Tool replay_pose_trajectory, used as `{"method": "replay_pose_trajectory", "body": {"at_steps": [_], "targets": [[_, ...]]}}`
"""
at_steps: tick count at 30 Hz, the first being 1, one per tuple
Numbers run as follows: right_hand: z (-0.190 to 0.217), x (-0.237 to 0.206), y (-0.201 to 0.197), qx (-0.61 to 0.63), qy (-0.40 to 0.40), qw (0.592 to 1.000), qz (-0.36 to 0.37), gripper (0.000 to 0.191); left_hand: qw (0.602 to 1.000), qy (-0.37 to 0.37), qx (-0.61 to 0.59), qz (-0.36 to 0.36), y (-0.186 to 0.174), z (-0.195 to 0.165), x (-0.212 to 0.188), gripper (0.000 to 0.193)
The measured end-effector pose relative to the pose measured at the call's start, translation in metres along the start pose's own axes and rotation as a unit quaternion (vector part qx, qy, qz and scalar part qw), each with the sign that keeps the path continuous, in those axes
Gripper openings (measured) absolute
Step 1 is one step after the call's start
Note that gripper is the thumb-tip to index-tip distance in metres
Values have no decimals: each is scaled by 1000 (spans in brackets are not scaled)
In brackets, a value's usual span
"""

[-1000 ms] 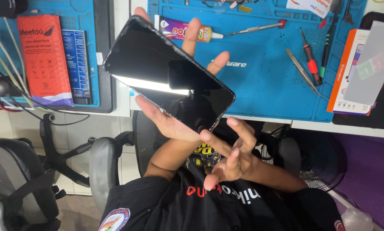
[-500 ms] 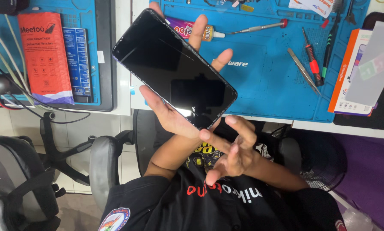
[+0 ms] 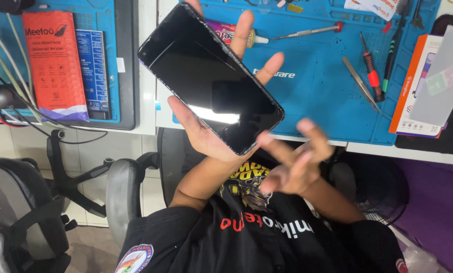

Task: The person wipes the nozzle of an adhesive tube with a tissue and caps the tube, then picks up a smartphone from the repair mat. They wipe the phone's screen with a cloth, turn the phone over in their hands, and continue wiping the screen and edges with a tissue.

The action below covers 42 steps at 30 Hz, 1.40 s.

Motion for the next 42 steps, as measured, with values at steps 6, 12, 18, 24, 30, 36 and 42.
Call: {"method": "replay_pose_trajectory", "body": {"at_steps": [6,12,18,24,30,36,42], "targets": [[-21,-1,-12,-71,30,995,-59,84,998,51,32,31,3,4,0,85],[0,7,-3,-31,78,996,-1,88,999,29,23,38,-2,3,0,89],[17,1,5,14,133,989,58,93,987,79,139,8,-6,-5,-7,97],[37,1,13,65,35,996,48,92,992,69,53,91,-6,-5,-4,83],[22,-1,4,27,-6,999,30,88,993,75,85,30,-8,-1,-4,92],[7,6,-1,11,-25,998,54,84,995,74,50,40,-4,-1,-4,85],[-14,15,-10,-62,18,998,19,80,994,88,58,24,-3,2,-1,84]]}}
Point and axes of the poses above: each hand's wrist, its own x-axis towards the middle knuckle, its own y-axis out of the palm, z = x × y, the point moved 5 cm from there along x, towards the middle knuckle, and after that the axes turned 13 degrees about x, right-handed, at the moved point
